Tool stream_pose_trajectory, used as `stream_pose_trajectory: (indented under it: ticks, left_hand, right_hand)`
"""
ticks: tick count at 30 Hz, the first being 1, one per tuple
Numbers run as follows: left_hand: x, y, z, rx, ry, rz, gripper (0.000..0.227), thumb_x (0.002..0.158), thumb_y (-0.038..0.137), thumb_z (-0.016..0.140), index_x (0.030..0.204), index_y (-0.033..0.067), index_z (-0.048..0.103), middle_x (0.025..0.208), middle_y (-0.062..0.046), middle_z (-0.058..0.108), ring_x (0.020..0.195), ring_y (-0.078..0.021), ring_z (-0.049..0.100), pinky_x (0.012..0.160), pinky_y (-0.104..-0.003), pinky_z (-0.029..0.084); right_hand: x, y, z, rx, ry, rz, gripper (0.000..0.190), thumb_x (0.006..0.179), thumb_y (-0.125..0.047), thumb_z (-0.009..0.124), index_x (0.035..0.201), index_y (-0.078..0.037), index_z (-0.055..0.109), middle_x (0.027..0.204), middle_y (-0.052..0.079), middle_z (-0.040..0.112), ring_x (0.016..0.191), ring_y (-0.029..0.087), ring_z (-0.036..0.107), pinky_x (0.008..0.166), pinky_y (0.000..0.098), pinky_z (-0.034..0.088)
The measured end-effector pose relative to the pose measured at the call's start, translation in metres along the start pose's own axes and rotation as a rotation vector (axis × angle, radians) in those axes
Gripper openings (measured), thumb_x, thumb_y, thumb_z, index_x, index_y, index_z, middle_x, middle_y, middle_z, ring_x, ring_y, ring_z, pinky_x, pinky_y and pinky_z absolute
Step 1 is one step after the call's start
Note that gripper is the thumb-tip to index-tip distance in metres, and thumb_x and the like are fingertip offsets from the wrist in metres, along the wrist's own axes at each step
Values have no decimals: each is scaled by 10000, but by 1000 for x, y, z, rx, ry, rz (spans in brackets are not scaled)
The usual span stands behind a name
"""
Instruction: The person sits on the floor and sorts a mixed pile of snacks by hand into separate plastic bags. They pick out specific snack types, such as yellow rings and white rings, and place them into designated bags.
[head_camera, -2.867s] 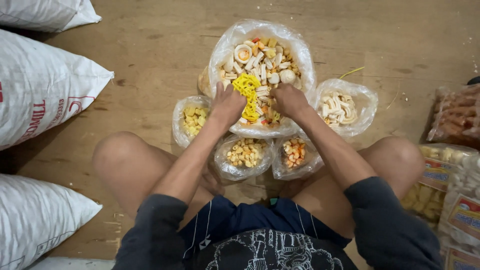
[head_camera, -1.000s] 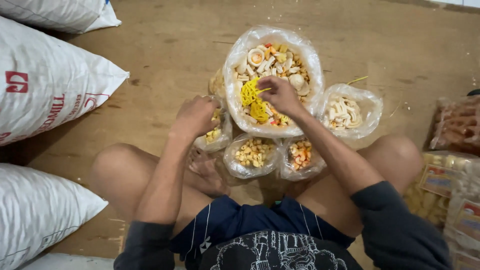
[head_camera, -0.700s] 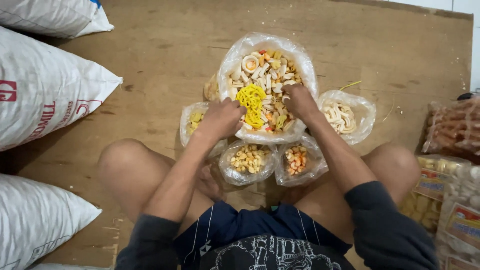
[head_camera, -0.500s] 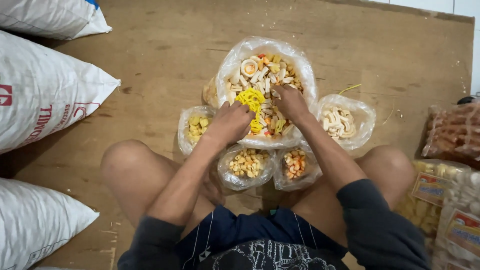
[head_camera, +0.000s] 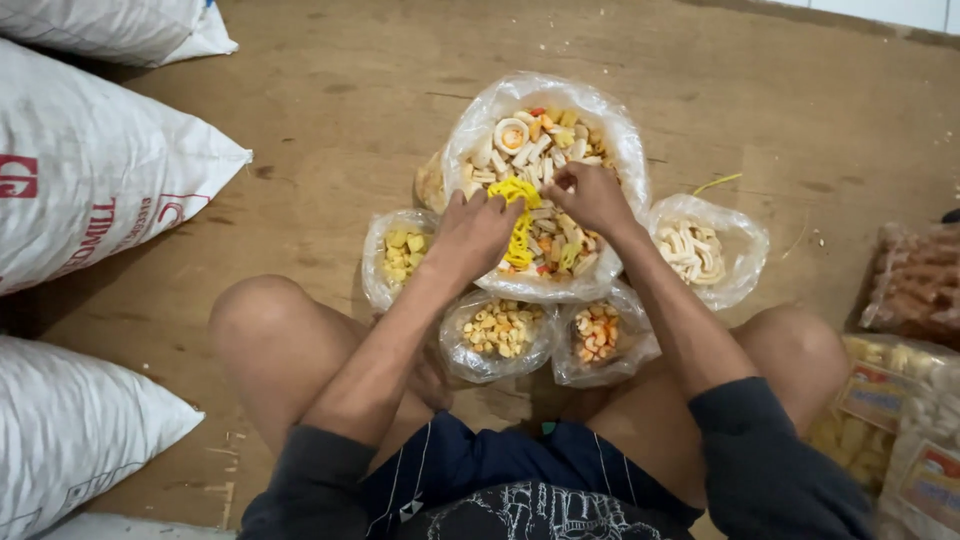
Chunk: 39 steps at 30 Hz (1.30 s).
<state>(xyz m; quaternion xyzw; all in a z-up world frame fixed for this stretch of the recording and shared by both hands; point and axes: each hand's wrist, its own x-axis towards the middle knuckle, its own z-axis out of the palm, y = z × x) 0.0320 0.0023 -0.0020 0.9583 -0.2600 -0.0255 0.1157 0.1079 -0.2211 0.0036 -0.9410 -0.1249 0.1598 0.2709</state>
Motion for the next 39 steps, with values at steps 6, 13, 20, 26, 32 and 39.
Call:
stream_pose_trajectory:
  ticks: [6,13,20,26,32,39]
  left_hand:
    - [17,23,-49,-66,92,-7,479,933,370,676,1352,165,565,1024,-73,682,995,-293,653,830,-465,458]
    - [31,32,-37,-80,311,32,162,969,291,616,1092,200,670,854,-34,681,878,-256,672,754,-412,448]
    - [23,21,-9,-21,181,3,237,884,219,692,1119,191,683,907,-49,694,918,-274,662,788,-440,468]
    - [14,15,-13,-7,209,9,208,884,172,660,1090,186,685,898,-50,682,905,-276,659,756,-430,468]
    - [8,9,-11,-3,177,2,237,870,177,673,1106,176,686,907,-56,677,908,-279,652,763,-439,469]
    - [5,3,4,-21,111,-5,291,855,141,681,1143,176,689,948,-59,687,944,-284,644,776,-441,457]
  right_hand:
    - [-29,-31,-46,724,-263,96,223,923,-205,720,1080,-47,744,922,67,727,869,133,706,696,222,586]
    - [-45,-33,-63,844,-262,146,309,914,-203,760,1170,-31,740,901,77,729,886,136,723,687,205,602]
    - [-13,58,18,179,-220,347,388,861,-276,770,1230,-163,729,770,87,768,655,184,763,612,301,614]
    - [6,80,64,-137,-174,213,480,883,-183,696,1322,4,645,1037,306,719,995,463,725,832,531,612]
    - [0,65,64,-176,-91,225,499,891,-154,648,1386,-104,619,1074,277,715,978,459,727,767,530,636]
    - [-11,32,62,-373,-63,200,328,944,-106,520,1187,84,631,1002,332,695,925,510,721,706,602,611]
